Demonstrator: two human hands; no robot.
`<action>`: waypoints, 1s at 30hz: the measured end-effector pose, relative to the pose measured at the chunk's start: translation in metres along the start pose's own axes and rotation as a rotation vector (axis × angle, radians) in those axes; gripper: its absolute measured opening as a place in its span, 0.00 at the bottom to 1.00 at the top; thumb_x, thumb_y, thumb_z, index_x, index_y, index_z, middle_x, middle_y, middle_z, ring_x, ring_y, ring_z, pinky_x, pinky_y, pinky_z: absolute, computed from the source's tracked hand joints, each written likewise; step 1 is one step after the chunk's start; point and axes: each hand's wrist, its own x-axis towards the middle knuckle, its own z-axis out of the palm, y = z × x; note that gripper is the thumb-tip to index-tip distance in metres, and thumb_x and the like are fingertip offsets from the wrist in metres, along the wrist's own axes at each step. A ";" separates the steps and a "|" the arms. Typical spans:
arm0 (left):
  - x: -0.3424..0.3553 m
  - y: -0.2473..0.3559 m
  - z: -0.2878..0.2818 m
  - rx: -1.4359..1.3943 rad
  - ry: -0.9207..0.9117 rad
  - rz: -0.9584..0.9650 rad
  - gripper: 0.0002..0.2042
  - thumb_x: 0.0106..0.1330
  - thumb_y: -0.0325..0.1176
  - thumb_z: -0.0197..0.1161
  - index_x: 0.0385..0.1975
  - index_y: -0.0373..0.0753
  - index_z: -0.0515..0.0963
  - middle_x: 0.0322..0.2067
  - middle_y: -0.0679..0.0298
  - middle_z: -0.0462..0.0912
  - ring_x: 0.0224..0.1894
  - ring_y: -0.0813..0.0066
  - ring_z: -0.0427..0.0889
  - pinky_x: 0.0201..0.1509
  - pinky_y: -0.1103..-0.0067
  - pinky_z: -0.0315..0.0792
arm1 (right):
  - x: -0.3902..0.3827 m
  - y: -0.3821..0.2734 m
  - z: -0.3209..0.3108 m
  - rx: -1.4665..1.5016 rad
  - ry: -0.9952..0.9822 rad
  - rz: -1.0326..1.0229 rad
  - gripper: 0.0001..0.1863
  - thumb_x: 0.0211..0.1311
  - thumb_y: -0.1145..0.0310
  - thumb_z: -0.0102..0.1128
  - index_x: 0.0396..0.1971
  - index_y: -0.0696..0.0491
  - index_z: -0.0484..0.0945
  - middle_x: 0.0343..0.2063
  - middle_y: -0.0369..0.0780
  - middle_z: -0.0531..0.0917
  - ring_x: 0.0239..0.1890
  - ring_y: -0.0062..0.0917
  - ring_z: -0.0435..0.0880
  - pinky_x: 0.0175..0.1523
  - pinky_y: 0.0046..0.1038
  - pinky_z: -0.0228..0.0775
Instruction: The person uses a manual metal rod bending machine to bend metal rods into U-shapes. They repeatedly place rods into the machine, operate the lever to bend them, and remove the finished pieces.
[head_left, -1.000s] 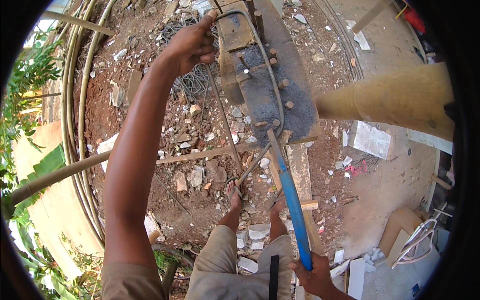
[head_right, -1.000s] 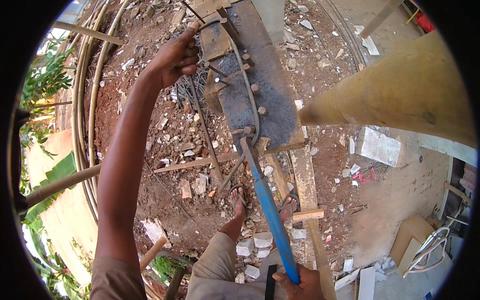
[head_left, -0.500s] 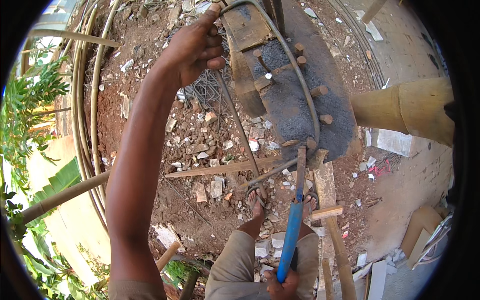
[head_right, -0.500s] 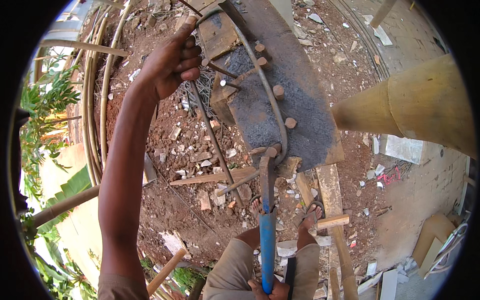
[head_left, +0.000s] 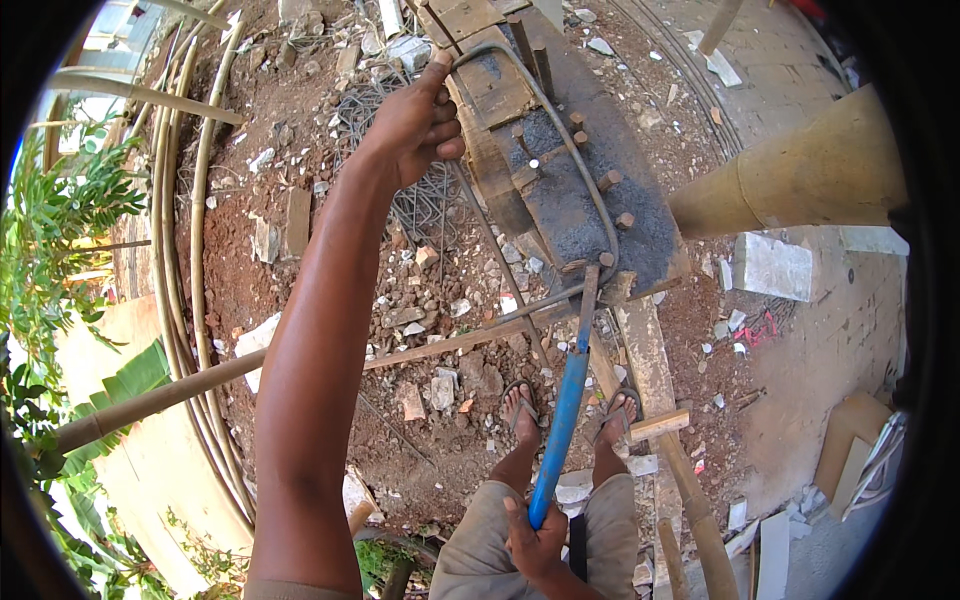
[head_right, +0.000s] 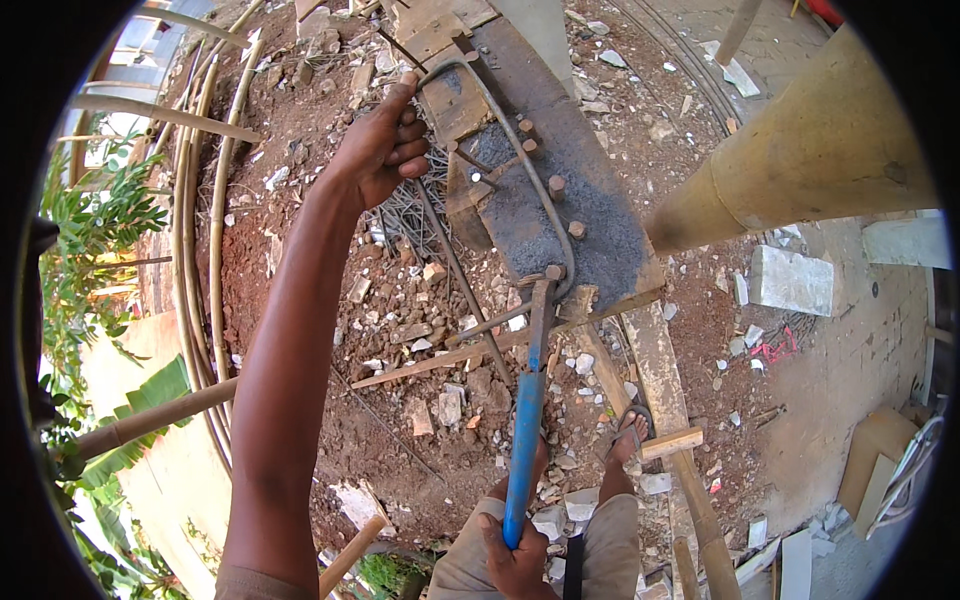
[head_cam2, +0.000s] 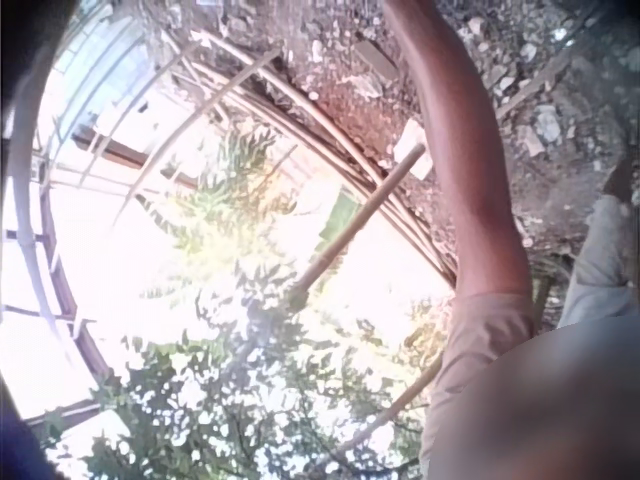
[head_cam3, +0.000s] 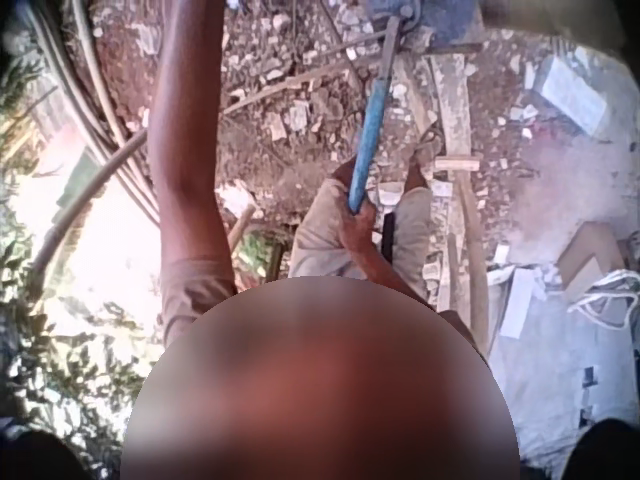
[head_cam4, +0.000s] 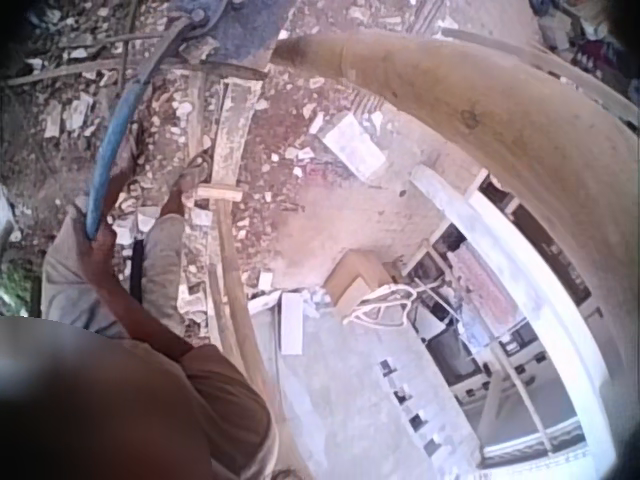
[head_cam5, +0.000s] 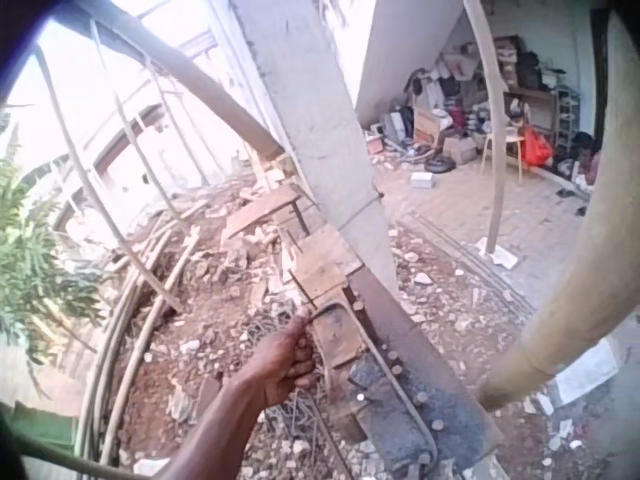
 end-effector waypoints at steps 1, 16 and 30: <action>0.000 0.001 0.001 0.014 0.017 -0.005 0.21 0.83 0.54 0.53 0.29 0.48 0.63 0.19 0.78 0.53 0.18 0.86 0.51 0.20 0.81 0.53 | -0.001 -0.004 0.000 -0.035 0.023 0.015 0.17 0.72 0.65 0.72 0.28 0.55 0.72 0.11 0.31 0.73 0.10 0.13 0.72 0.16 0.22 0.61; 0.007 -0.007 -0.008 -0.007 -0.078 0.058 0.21 0.84 0.52 0.52 0.30 0.47 0.63 0.19 0.78 0.53 0.17 0.86 0.52 0.21 0.83 0.56 | 0.018 0.031 0.075 0.149 0.177 -0.013 0.20 0.73 0.66 0.69 0.21 0.54 0.71 0.10 0.32 0.73 0.11 0.14 0.73 0.17 0.22 0.62; 0.002 0.011 0.001 0.003 0.067 -0.104 0.20 0.82 0.52 0.57 0.44 0.37 0.73 0.24 0.73 0.60 0.22 0.79 0.62 0.39 0.64 0.81 | 0.012 -0.008 -0.038 -0.229 0.007 -0.157 0.19 0.71 0.62 0.72 0.23 0.53 0.74 0.11 0.30 0.73 0.10 0.13 0.72 0.16 0.23 0.62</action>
